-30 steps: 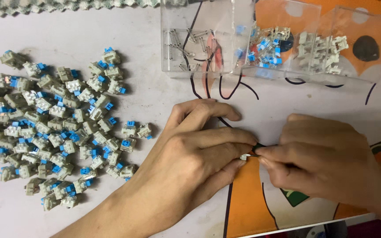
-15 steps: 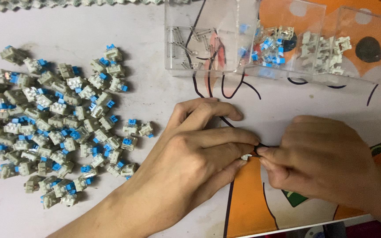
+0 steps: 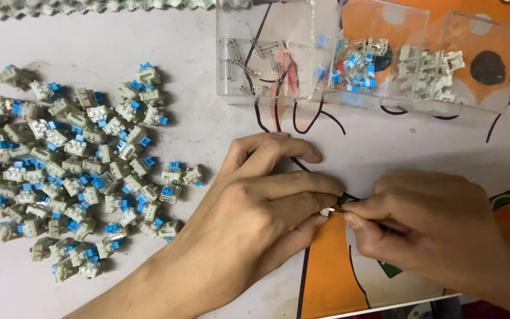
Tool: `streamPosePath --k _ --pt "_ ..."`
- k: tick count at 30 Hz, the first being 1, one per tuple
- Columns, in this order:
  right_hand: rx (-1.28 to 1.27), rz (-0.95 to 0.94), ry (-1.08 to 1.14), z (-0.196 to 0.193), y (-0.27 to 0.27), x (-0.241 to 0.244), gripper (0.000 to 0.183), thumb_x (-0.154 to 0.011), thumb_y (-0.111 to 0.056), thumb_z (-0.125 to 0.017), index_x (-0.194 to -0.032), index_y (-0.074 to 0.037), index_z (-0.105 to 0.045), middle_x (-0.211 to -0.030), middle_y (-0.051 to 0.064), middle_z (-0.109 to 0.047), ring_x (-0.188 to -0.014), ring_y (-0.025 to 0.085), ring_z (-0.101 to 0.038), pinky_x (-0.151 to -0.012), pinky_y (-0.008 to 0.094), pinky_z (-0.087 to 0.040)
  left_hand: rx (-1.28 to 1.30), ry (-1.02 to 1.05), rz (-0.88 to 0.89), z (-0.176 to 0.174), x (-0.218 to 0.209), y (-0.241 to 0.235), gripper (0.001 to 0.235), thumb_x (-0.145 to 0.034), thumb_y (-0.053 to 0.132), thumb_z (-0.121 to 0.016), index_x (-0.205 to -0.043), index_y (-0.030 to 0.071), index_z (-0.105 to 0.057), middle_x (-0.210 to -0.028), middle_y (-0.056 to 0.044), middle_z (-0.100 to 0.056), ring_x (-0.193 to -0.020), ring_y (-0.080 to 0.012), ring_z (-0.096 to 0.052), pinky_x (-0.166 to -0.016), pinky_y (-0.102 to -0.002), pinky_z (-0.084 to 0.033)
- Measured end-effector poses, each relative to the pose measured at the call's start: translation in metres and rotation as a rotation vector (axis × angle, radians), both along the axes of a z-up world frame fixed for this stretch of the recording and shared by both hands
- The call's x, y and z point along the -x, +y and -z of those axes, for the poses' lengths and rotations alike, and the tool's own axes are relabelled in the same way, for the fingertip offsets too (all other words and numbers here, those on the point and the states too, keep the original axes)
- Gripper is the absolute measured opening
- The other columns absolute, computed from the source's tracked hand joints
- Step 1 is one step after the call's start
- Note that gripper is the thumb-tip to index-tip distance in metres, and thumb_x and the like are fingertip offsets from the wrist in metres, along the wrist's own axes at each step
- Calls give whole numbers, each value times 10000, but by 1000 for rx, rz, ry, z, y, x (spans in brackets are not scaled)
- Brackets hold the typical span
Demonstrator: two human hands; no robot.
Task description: The person assembles mechanical keyboard switches by inserting metal springs into white housings and then attaching blue stems. They use a small metal tool to press the stems into place and sort the completed switches into a clear plastic container.
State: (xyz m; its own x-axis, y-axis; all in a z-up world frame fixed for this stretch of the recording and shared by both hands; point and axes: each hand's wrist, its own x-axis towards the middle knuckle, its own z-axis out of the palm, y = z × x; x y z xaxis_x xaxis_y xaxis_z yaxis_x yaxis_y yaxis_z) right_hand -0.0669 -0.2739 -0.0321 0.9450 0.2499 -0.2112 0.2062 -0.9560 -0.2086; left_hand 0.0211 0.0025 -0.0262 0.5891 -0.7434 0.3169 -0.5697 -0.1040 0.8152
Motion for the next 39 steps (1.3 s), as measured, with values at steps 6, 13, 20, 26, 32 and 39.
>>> streamPosePath --k 6,13,20,26,32,39 --pt "-324 -590 -427 6 -16 -21 304 -999 -79 -827 -1272 -35 -699 -757 10 -505 -603 270 -393 -563 442 -409 16 -4 6 -1 -1 -2 212 -1159 99 -620 -1124 -5 -801 -1320 -22 -787 -1375 -367 -598 -1195 -533 -398" --pt "-447 -88 -60 -9 7 -19 146 -899 -116 -796 -804 -195 -719 -580 -35 -470 -518 191 -443 -553 370 -394 9 -15 11 -1 -3 -3 187 -1143 101 -645 -1128 -2 -800 -1315 -6 -777 -1365 -366 -596 -1187 -536 -409" --pt "-293 -663 -460 -8 -3 -21 146 -1042 -94 -786 -1131 13 -743 -765 31 -530 -596 238 -461 -573 400 -443 8 -14 2 0 -1 -4 190 -1152 109 -638 -1130 10 -799 -1312 3 -784 -1360 -359 -609 -1181 -525 -407" --pt "-415 -35 -110 -12 7 -8 183 -924 -164 -815 -808 -177 -674 -573 -54 -455 -501 158 -409 -551 325 -408 -5 -40 3 2 -1 -4 174 -1131 137 -668 -1145 34 -807 -1322 26 -789 -1348 -338 -611 -1160 -534 -421" --pt "-446 177 -190 -31 6 11 83 -993 -192 -782 -995 -159 -858 -601 -36 -572 -528 112 -457 -535 280 -388 13 35 -29 -6 4 -3 220 -1157 186 -631 -1333 127 -750 -1413 -30 -774 -1374 -296 -688 -1221 -474 -450" --pt "-950 675 -150 -19 44 40 159 -1027 -103 -750 -1100 6 -839 -1012 111 -860 -826 157 -806 -760 261 -649 133 260 -52 -18 10 -7 252 -1103 182 -722 -1317 63 -783 -1279 -99 -865 -1167 -233 -856 -1067 -341 -620"
